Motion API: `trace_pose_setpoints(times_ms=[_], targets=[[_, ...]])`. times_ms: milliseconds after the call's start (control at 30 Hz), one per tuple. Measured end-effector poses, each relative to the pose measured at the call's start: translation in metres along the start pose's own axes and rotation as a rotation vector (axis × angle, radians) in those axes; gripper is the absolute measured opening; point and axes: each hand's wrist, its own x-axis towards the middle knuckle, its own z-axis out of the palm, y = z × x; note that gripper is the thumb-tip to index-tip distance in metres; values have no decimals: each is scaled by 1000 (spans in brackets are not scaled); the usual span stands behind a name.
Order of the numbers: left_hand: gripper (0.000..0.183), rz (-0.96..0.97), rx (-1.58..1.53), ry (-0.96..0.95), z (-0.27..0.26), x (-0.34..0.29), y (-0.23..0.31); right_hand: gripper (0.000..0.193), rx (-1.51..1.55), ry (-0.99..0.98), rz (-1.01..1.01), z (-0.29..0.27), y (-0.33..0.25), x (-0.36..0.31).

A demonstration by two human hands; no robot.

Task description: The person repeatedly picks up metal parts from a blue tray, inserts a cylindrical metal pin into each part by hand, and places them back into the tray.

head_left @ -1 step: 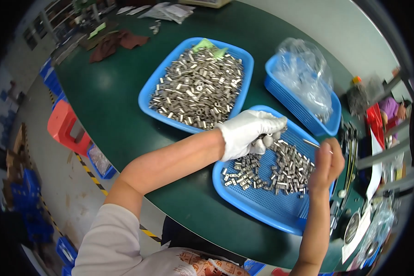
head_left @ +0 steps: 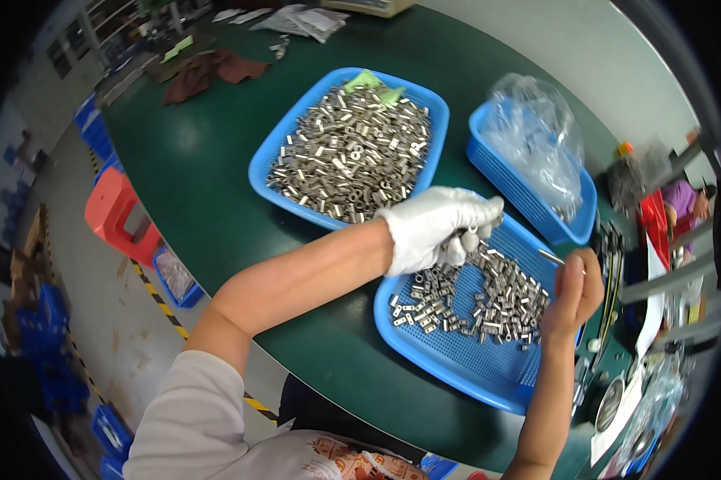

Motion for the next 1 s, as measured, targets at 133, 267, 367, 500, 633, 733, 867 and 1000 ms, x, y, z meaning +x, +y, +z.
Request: trace_pose_setpoints(times_ms=[133, 267, 367, 500, 633, 733, 867, 1000], targets=[[14, 436, 0, 208, -28, -17, 45, 26, -3, 18, 17, 1, -1, 2], [15, 758, 19, 478, -79, -22, 73, 26, 14, -31, -15, 2, -1, 0], [23, 773, 55, 553, -87, -26, 79, 27, -11, -34, -40, -1, -2, 0], [26, 903, 480, 590, -83, -23, 76, 23, 23, 2, -14, -10, -3, 1], [25, 915, 716, 516, -48, -25, 53, 14, 19, -62, 78, 9, -10, 5], [23, 741, 859, 348, 6, -13, 25, 10, -160, -353, 80, 11, -5, 6], [22, 458, 409, 111, 15, 17, -8, 11, -284, -657, 89, 26, 3, -5], [22, 349, 336, 174, 1, 22, -16, 13, -561, -725, -68, 40, 6, -14]])
